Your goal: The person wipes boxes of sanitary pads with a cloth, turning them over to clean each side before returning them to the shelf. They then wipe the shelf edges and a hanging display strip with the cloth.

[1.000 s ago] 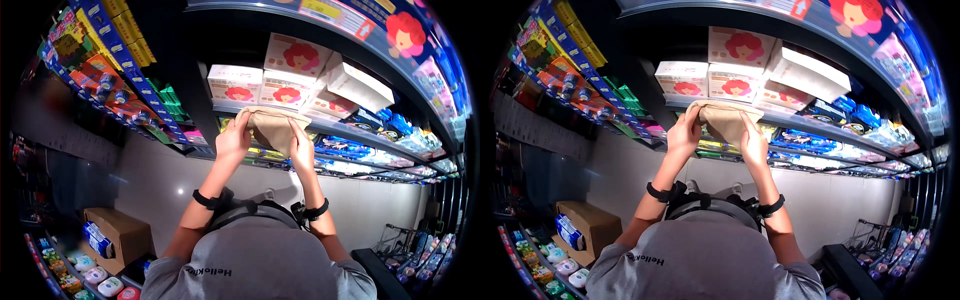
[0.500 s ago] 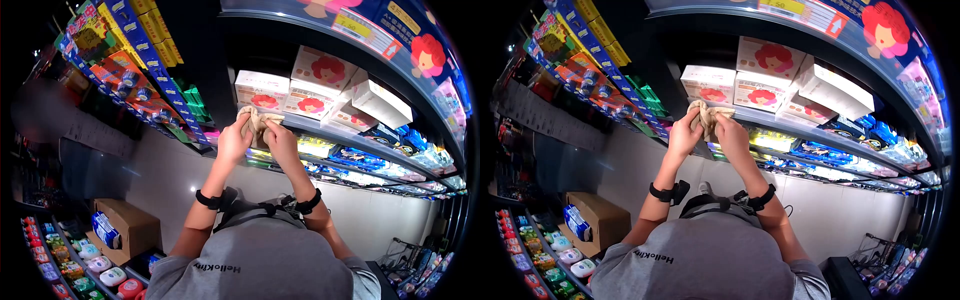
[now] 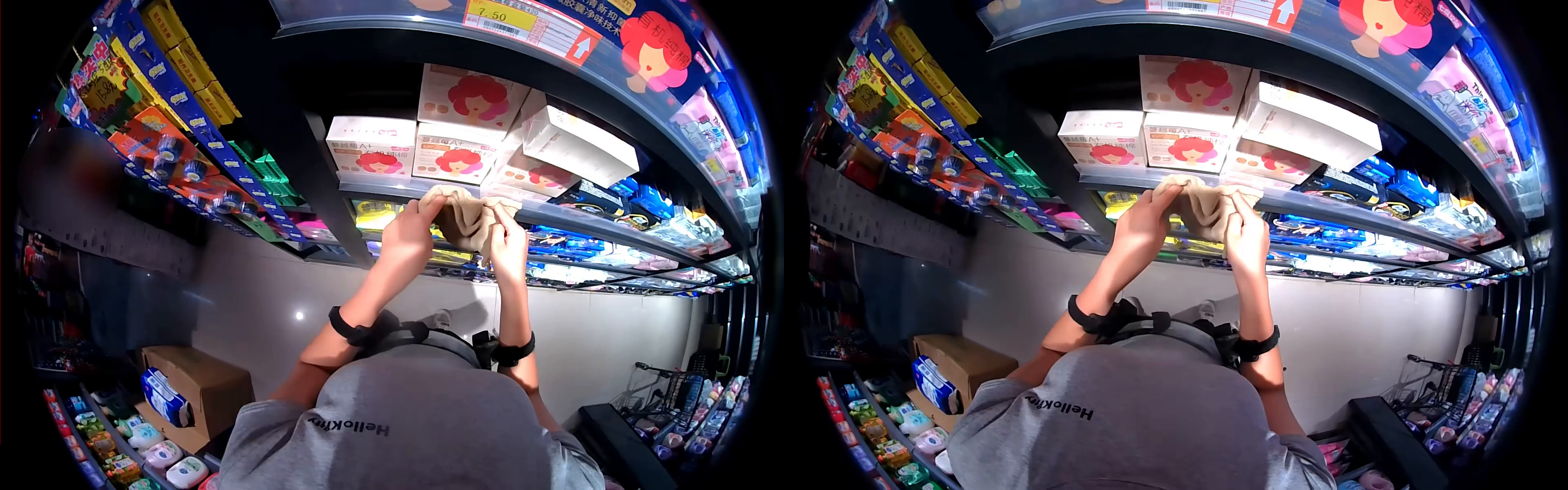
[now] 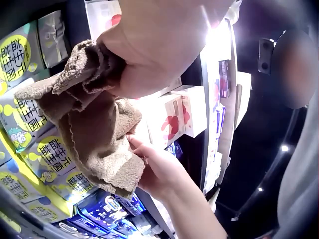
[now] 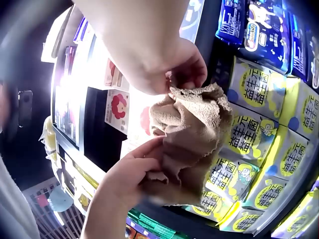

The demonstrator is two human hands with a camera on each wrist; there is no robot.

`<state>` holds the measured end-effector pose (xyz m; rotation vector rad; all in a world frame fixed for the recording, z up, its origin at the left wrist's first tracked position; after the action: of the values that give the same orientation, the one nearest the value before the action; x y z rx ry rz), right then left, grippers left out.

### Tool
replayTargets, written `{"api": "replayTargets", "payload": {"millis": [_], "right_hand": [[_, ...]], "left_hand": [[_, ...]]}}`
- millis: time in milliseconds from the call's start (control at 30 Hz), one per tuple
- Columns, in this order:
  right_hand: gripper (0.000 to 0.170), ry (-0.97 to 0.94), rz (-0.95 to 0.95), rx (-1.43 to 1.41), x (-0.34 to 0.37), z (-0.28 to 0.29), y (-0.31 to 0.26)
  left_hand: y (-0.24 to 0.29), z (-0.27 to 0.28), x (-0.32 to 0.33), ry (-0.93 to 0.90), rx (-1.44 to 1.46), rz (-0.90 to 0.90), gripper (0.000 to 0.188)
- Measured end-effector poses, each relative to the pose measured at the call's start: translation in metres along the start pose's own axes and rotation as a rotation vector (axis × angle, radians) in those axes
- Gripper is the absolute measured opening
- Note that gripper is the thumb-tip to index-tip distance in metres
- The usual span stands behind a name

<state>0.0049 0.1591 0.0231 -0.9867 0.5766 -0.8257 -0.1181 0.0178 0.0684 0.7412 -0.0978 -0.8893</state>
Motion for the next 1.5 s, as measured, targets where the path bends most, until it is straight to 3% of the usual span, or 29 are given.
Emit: {"api": "replayTargets", "payload": {"millis": [67, 133, 167, 267, 333, 400, 533, 633, 767, 867, 967, 1067, 1100, 1133, 1200, 1233, 1367, 1467, 1500], "right_hand": [[0.034, -0.03, 0.034, 0.018, -0.003, -0.006, -0.005], [0.033, 0.015, 0.175, 0.093, -0.003, -0.01, -0.026], [0.031, 0.079, 0.377, 0.17, 0.002, -0.011, -0.051], [0.03, -0.071, 0.288, 0.209, 0.008, -0.04, -0.067], [0.03, -0.104, 0.398, 0.246, 0.012, -0.061, -0.08], [0.032, -0.201, 0.356, 0.338, 0.015, -0.087, -0.091], [0.03, -0.286, 0.496, 0.502, 0.016, -0.132, -0.112], [0.027, -0.244, 0.641, 0.435, 0.027, -0.148, -0.127], [0.026, -0.211, 0.622, 0.377, 0.027, -0.14, -0.123], [0.027, -0.203, 0.475, 0.437, 0.021, -0.119, -0.104], [0.031, -0.16, 0.337, 0.436, 0.015, -0.083, -0.079], [0.029, 0.028, 0.257, 0.325, 0.017, -0.031, -0.06], [0.029, 0.056, 0.205, 0.333, 0.018, -0.017, -0.053], [0.032, 0.035, 0.182, 0.385, 0.017, -0.007, -0.049], [0.033, 0.096, 0.197, 0.364, 0.016, 0.014, -0.04], [0.035, 0.15, 0.297, 0.365, 0.017, 0.021, -0.039], [0.034, 0.16, 0.272, 0.322, 0.013, 0.029, -0.029], [0.037, 0.056, 0.248, 0.415, 0.013, 0.019, -0.036], [0.036, 0.076, 0.361, 0.481, 0.017, 0.016, -0.051]], "left_hand": [[-0.006, 0.009, -0.001, -0.053, 0.16, 0.074, 0.041], [-0.018, 0.015, -0.001, 0.018, 0.145, 0.068, 0.041], [-0.023, 0.018, 0.0, 0.041, 0.071, 0.079, 0.041], [-0.047, 0.03, 0.005, 0.079, -0.085, 0.2, 0.044], [-0.059, 0.048, 0.01, 0.153, -0.151, 0.194, 0.045], [-0.074, 0.071, 0.015, 0.231, -0.223, 0.209, 0.044], [-0.099, 0.093, 0.019, 0.281, -0.227, 0.187, 0.045], [-0.095, 0.086, 0.021, 0.264, -0.285, 0.213, 0.045], [-0.091, 0.077, 0.016, 0.213, -0.217, 0.197, 0.05], [-0.078, 0.06, 0.008, 0.085, -0.096, 0.155, 0.05], [-0.055, 0.032, 0.001, -0.024, -0.047, 0.058, 0.05], [-0.014, 0.007, -0.005, -0.099, -0.06, -0.038, 0.047], [-0.008, -0.005, -0.008, -0.225, -0.022, 0.05, 0.047], [-0.001, -0.013, -0.01, -0.229, -0.015, 0.046, 0.047], [0.015, -0.037, -0.01, -0.328, -0.06, 0.003, 0.049], [0.02, -0.049, -0.01, -0.386, -0.114, 0.03, 0.052], [0.035, -0.058, -0.007, -0.344, -0.099, -0.05, 0.053], [0.024, -0.053, -0.003, -0.355, -0.033, -0.006, 0.052], [0.021, -0.05, 0.0, -0.365, -0.024, 0.023, 0.053]]}}
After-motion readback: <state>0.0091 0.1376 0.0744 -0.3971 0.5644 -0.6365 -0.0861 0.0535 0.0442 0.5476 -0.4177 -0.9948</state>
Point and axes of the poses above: each hand's wrist, its own x-axis away from the middle knuckle, its own z-axis out of the back of the hand, y = z × x, the point moved 10 cm from there along -x, towards the middle knuckle, and after that the axes turned 5 degrees about z, right-handed, at the moved point
